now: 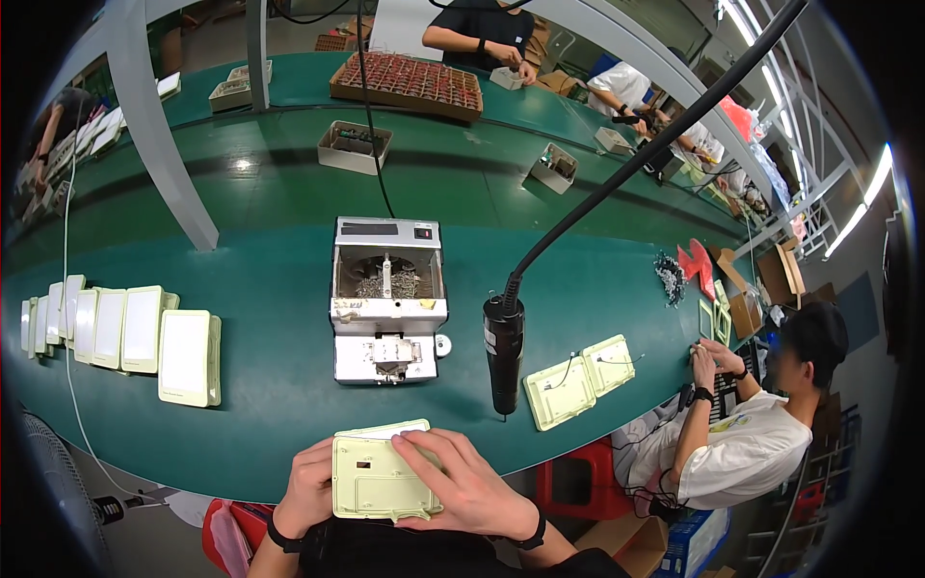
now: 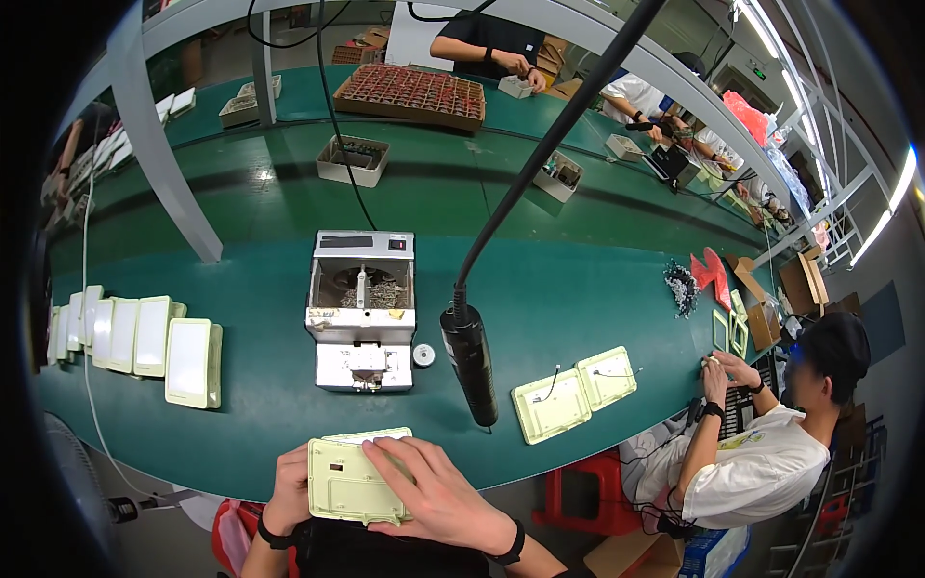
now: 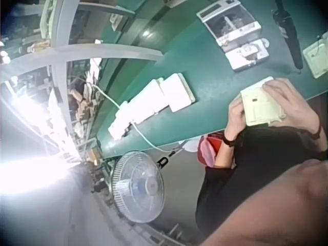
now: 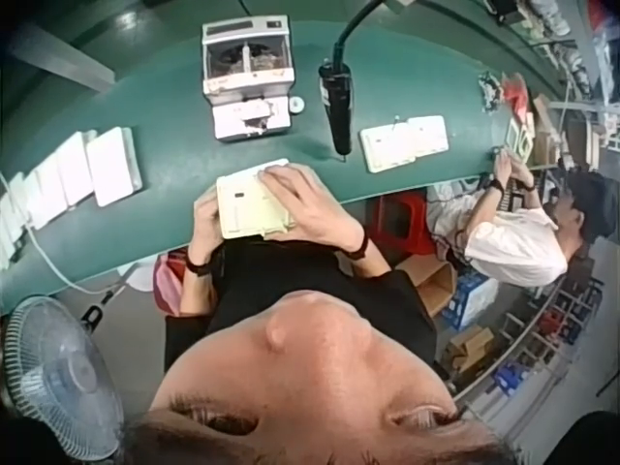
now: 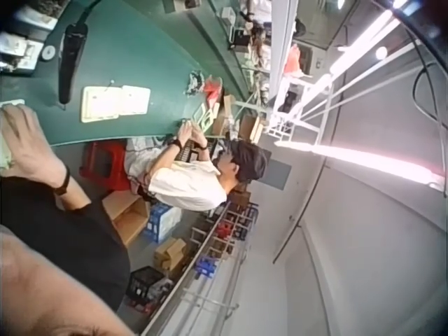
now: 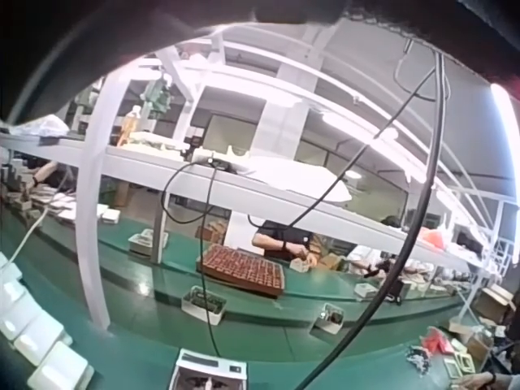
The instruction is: The person picks up a plastic housing and a white panel, fits them together, and places the assembly on the table. They then use an electric screwdriver to drive screws into the back of the housing before setting the completed unit aside.
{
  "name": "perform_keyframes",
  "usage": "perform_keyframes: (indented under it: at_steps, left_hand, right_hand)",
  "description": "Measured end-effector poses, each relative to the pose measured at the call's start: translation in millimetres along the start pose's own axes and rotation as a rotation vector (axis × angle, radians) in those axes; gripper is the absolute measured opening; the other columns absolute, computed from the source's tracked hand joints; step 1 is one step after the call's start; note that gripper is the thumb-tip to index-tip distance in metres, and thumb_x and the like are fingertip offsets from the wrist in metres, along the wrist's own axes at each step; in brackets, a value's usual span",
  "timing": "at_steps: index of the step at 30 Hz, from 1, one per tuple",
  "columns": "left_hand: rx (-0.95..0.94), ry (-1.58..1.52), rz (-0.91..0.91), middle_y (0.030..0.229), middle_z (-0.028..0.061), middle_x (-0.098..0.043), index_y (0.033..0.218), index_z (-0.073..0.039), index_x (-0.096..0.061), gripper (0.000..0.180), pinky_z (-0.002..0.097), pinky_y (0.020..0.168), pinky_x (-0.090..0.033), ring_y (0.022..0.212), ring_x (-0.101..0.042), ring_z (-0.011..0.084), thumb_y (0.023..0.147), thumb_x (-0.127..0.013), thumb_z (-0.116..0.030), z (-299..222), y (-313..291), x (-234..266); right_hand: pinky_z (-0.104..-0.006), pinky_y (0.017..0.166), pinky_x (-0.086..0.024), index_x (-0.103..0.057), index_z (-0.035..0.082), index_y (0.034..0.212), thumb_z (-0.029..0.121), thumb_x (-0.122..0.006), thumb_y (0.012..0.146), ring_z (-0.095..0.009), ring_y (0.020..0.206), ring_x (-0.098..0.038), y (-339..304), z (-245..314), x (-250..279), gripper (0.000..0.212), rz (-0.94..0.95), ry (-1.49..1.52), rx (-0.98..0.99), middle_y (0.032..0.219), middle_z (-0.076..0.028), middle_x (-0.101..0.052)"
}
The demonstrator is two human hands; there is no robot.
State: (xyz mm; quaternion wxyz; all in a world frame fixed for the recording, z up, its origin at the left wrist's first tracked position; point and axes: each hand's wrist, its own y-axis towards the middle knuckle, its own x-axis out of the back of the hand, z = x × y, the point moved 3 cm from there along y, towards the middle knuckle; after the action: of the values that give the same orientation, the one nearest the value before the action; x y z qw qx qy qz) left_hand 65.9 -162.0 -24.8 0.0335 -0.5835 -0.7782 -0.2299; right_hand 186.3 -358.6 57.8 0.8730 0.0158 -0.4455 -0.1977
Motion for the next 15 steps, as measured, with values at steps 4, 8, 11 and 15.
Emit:
perform_keyframes:
  at_steps: [4, 8, 11, 15]
  left_hand:
    - [-0.052, 0.017, 0.028, 0.105, 0.0157, -0.078, 0.105, 0.002, -0.078, 0.030, 0.0394, 0.082, -0.060, 0.096, -0.074, 0.0368, 0.077, -0.085, -0.007, 1, 3, -1]
    - [-0.098, 0.039, 0.045, 0.103, 0.0154, -0.078, 0.104, 0.002, -0.077, 0.029, 0.0394, 0.079, -0.059, 0.093, -0.073, 0.0358, 0.078, -0.085, -0.007, 0, 8, -1]
    - [-0.094, 0.037, 0.037, 0.101, 0.0151, -0.077, 0.103, 0.003, -0.077, 0.028, 0.0396, 0.077, -0.059, 0.090, -0.073, 0.0351, 0.078, -0.084, -0.007, -2, 5, 0]
    - [-0.006, 0.041, 0.046, 0.101, 0.0158, -0.078, 0.098, 0.002, -0.078, 0.025, 0.0397, 0.077, -0.058, 0.087, -0.074, 0.0361, 0.076, -0.084, -0.008, 1, -3, 4]
  right_hand:
    - [-0.0474, 0.109, -0.050, -0.049, -0.005, 0.157, 0.042, -0.095, 0.077, -0.040, 0.128, -0.054, 4, -4, -2, 0.103, -0.012, 0.013, -0.011, 0.146, -0.020, -0.053]
    - [-0.0473, 0.109, -0.050, -0.048, -0.005, 0.157, 0.042, -0.095, 0.076, -0.040, 0.129, -0.054, 7, -8, 1, 0.105, -0.023, 0.022, -0.026, 0.146, -0.020, -0.053]
    - [-0.0474, 0.109, -0.050, -0.048, -0.005, 0.157, 0.043, -0.095, 0.075, -0.040, 0.129, -0.053, 3, -5, 3, 0.106, -0.005, 0.040, -0.027, 0.146, -0.021, -0.052]
    - [-0.0475, 0.109, -0.050, -0.049, -0.005, 0.157, 0.042, -0.096, 0.075, -0.040, 0.129, -0.054, -1, 1, 2, 0.106, 0.039, 0.106, -0.001, 0.146, -0.021, -0.052]
